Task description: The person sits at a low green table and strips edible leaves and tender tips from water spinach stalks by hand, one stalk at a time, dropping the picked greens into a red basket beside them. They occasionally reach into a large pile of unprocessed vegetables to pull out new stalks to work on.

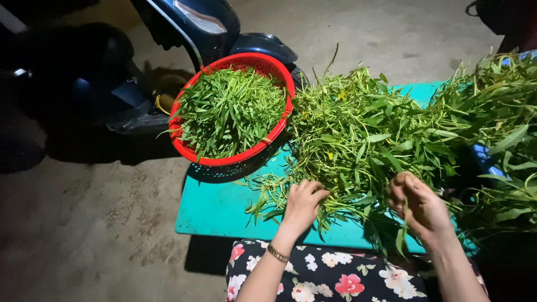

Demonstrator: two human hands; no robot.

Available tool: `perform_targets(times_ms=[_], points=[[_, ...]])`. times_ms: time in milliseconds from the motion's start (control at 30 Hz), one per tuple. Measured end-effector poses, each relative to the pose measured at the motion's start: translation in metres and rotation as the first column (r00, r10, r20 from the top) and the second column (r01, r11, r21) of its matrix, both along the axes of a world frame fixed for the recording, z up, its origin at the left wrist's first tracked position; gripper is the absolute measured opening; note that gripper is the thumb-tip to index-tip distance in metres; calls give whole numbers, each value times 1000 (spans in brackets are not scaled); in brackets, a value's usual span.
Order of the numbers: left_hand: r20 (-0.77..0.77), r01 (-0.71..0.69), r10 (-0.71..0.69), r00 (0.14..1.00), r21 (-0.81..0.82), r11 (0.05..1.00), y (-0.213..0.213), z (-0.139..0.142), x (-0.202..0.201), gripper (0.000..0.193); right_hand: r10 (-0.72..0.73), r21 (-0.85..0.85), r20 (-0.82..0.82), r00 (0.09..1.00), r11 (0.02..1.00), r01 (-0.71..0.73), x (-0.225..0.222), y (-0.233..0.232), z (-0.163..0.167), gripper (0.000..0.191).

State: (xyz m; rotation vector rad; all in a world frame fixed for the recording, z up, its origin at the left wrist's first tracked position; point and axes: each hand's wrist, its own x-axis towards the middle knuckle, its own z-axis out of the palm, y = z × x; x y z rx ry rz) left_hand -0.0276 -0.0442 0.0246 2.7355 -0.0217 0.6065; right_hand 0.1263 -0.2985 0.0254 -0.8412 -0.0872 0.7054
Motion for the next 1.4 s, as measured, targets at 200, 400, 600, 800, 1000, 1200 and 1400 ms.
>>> perform_targets(times_ms=[200,400,600,800,1000,1200,1400], points=[[-3,-25,25,1000,129,991,4,1,11,26,313,-625,297,902,778,-64,-28,35,-6,24],[200,-87,105,974,-97,992,15,27,-4,8,691,-754,651,314,545,367,-57,60,-43,33],[331,29,202,922,-577,816,28,30,-23,12,765,-846,509,394,359,395,-45,60,-70,35],[241,85,397,885,-924,372,55,5,-18,14,774,-893,421,474,261,367,-40,63,-64,34],[161,-35,398,903,-897,441,47,-7,-9,13,594,-714,440,674,687,-139,-25,31,-14,27],[160,-27,248,955,-788,615,19,12,-7,12,234,-480,645,727,865,147,-67,34,25,26],[182,-3,112,977,-513,858,-8,34,-11,7,348,-422,907,239,725,545,-68,61,37,53]])
